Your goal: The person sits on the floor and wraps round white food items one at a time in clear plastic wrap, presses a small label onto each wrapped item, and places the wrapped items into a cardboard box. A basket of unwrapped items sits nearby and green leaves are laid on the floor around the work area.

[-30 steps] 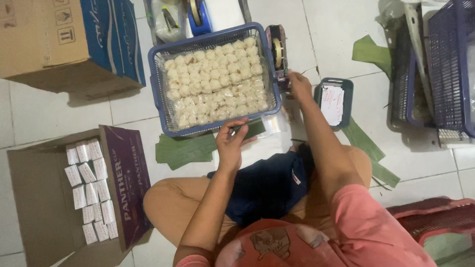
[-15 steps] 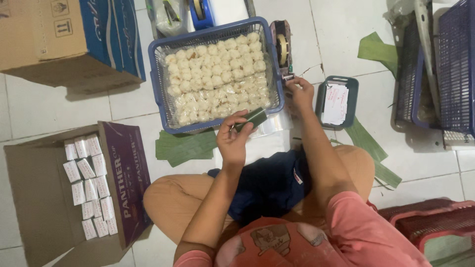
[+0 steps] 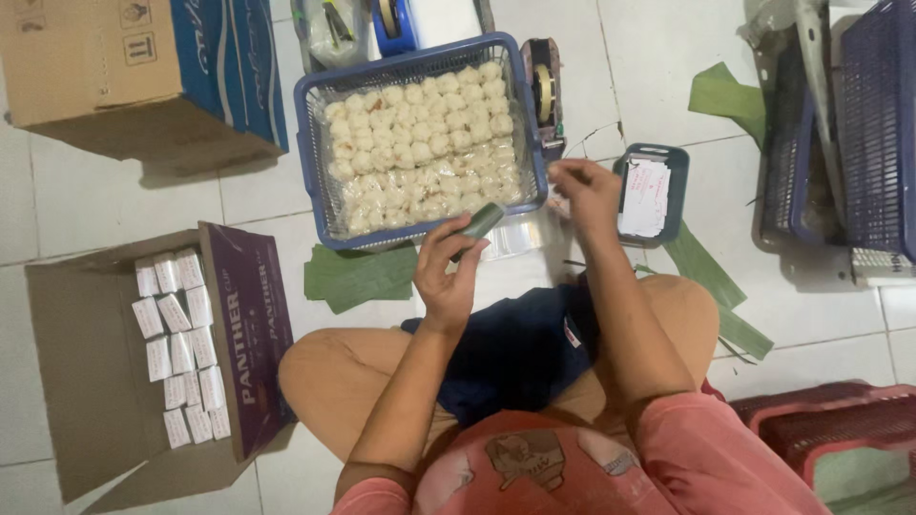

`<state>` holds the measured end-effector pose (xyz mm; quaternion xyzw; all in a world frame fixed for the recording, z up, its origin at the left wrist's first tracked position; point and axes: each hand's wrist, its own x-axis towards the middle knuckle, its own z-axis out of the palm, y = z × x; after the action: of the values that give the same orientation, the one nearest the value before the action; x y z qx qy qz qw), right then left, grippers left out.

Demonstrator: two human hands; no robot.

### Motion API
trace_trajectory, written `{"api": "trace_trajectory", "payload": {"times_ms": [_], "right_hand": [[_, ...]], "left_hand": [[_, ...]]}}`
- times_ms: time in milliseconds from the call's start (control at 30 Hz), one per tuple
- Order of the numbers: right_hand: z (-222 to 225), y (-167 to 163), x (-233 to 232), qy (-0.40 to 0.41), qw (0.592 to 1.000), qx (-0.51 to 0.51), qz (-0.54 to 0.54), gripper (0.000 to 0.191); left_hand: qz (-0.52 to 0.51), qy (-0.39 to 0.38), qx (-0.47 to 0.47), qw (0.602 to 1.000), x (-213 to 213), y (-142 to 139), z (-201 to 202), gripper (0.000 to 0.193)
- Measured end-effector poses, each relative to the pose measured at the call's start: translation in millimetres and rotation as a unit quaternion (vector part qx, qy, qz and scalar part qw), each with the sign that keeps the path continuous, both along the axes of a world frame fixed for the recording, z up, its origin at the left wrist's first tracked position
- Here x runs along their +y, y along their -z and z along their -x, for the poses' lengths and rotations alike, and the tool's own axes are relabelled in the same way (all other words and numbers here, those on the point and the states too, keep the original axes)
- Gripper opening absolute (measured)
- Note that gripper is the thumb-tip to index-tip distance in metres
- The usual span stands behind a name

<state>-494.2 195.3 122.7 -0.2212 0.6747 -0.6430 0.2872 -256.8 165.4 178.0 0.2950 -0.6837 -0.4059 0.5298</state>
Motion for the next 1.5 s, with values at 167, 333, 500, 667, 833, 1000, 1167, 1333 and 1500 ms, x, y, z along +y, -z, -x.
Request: {"api": "trace_trajectory", "payload": {"times_ms": [167,333,500,667,833,1000,1167,1333,1500], "right_hand": [[-68.5,-72.3,43.5,-0.162,0.978,-0.109,0.078,0.035],[-103.3,-91.0,52.6,-0.135,0.984,0.116,0.023,0.042],[-116.2,-91.2,71.4,-0.162,0.883,0.432,0.088,0.035],[-109.6,-71.2,73.8,-0.360,0.925,0.035,0.113,0.034],[-136.9,-61.5,62.5,-0.374,0.921,0.017,0.108,0.055],[-207.7,-75.7,33.3,-0.445,0.879,0.060,0.159,0.076],[-273.5,-89.6,10.6,-0.520,0.818,0.183,0.164,0.095],[-293.9,-85.0,-0.8,-0.449,0.856,0.231,0.111,0.081],[-303.0,-61.5,2.7,-0.425,0.873,0.239,0.023,0.074]], "left_hand": [[0.052,0.030,-0.015,0.998,12.5,-3.2,-2.5,0.021],[-0.101,0.029,0.038,0.994,29.4,-8.3,-11.3,0.024],[-0.199,0.117,0.128,0.964,33.8,-7.7,-31.2,0.023],[-0.030,0.144,0.000,0.989,35.7,-5.7,-69.2,0.028],[-0.185,0.178,0.059,0.965,36.2,4.0,-107.5,0.056],[-0.416,0.214,0.177,0.866,7.2,30.5,-172.8,0.047],[-0.472,0.125,0.190,0.852,-31.5,47.1,-287.1,0.061],[-0.415,-0.001,0.024,0.909,-94.4,47.5,-504.1,0.049],[-0.404,-0.226,-0.275,0.843,-104.0,103.3,-616.8,0.061]]}}
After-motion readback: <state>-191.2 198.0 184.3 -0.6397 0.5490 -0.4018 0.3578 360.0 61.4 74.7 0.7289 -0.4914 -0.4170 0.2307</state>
